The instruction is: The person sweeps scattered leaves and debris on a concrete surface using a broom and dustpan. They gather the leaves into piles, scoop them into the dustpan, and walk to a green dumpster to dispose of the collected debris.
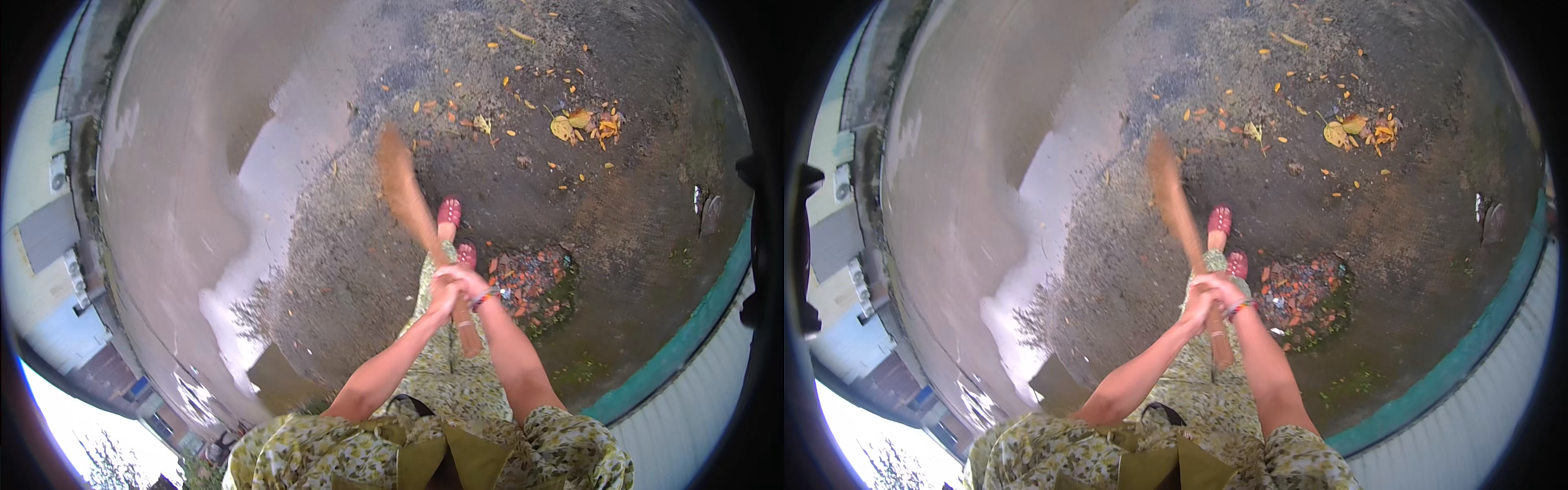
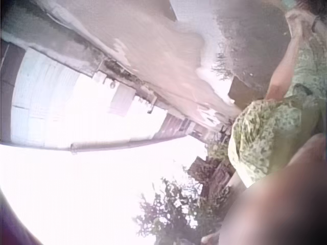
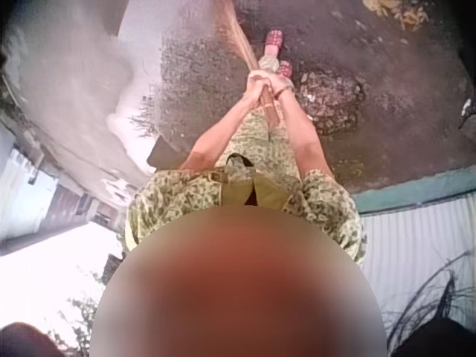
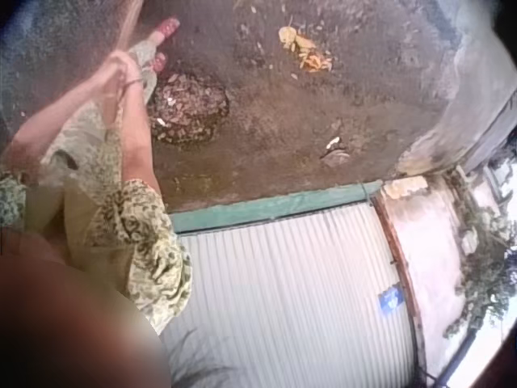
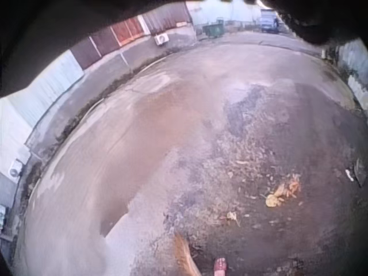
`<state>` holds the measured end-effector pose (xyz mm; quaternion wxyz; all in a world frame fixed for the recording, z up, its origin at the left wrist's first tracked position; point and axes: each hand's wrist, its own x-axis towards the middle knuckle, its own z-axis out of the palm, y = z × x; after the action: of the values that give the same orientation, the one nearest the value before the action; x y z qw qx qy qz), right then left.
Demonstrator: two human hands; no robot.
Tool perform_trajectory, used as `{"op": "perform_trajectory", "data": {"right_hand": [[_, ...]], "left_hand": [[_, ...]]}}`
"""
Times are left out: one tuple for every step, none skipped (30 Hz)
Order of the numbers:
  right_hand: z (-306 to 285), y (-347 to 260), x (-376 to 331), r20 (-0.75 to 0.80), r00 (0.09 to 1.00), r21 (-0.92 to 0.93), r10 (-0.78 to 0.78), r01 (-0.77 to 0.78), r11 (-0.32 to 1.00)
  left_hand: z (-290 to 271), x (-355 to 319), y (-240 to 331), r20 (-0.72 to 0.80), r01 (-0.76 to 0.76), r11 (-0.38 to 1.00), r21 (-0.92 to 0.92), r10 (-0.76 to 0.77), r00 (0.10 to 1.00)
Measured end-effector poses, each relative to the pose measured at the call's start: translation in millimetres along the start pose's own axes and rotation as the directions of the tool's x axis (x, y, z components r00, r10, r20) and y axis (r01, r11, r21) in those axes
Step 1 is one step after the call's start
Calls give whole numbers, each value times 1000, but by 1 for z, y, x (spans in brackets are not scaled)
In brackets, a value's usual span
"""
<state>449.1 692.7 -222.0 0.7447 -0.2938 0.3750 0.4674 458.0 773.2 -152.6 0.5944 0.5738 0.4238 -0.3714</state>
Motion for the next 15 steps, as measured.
{"op": "perform_trajectory", "data": {"right_hand": [[-28, 7, 1, 63, 976, 105, -210, 203, 974], [-29, -20, -22, -60, 988, 114, -145, 151, 982], [-29, -40, -39, -122, 980, 198, -155, 177, 964], [-26, -52, -52, -182, 969, 279, -166, 213, 936], [-22, -59, -56, -226, 957, 209, -184, 232, 950], [-13, -65, -57, -267, 942, 135, -204, 246, 960], [-4, -76, -58, -307, 923, 62, -233, 264, 963], [7, -71, -47, -272, 884, 54, -381, 409, 911], [25, -73, -48, -284, 881, 37, -379, 405, 914], [42, -76, -48, -298, 879, 22, -373, 397, 918], [52, -80, -43, -267, 902, 59, -339, 366, 929], [58, -82, -36, -234, 923, 95, -304, 333, 938], [58, -85, -27, -191, 943, 119, -271, 297, 948], [51, -93, -12, -136, 964, 60, -230, 239, 969], [38, -103, 8, -91, 979, 7, -183, 185, 983]], "left_hand": [[20, 11, -15, 84, -64, 988, 139, 53, 995], [28, 21, -19, 253, -180, 957, 228, 120, 960], [48, 5, 15, 246, -96, 967, 237, 36, 969], [64, -18, 52, 239, -18, 968, 251, -44, 970], [59, -19, 61, 298, 25, 965, 262, -106, 949], [50, -19, 69, 354, 67, 959, 275, -165, 921], [43, -19, 81, 410, 101, 950, 295, -221, 885], [33, -27, 93, 366, 112, 959, 260, -206, 908], [23, -38, 104, 320, 126, 966, 224, -195, 927], [17, -45, 117, 294, 95, 964, 248, -168, 941], [14, -51, 127, 266, 66, 961, 267, -139, 954], [15, -53, 134, 239, 39, 957, 287, -111, 965], [16, -41, 132, 186, 16, 965, 260, -67, 980], [16, -18, 122, 128, -8, 972, 234, -22, 991], [19, 0, 114, 75, -30, 976, 217, 14, 997]]}}
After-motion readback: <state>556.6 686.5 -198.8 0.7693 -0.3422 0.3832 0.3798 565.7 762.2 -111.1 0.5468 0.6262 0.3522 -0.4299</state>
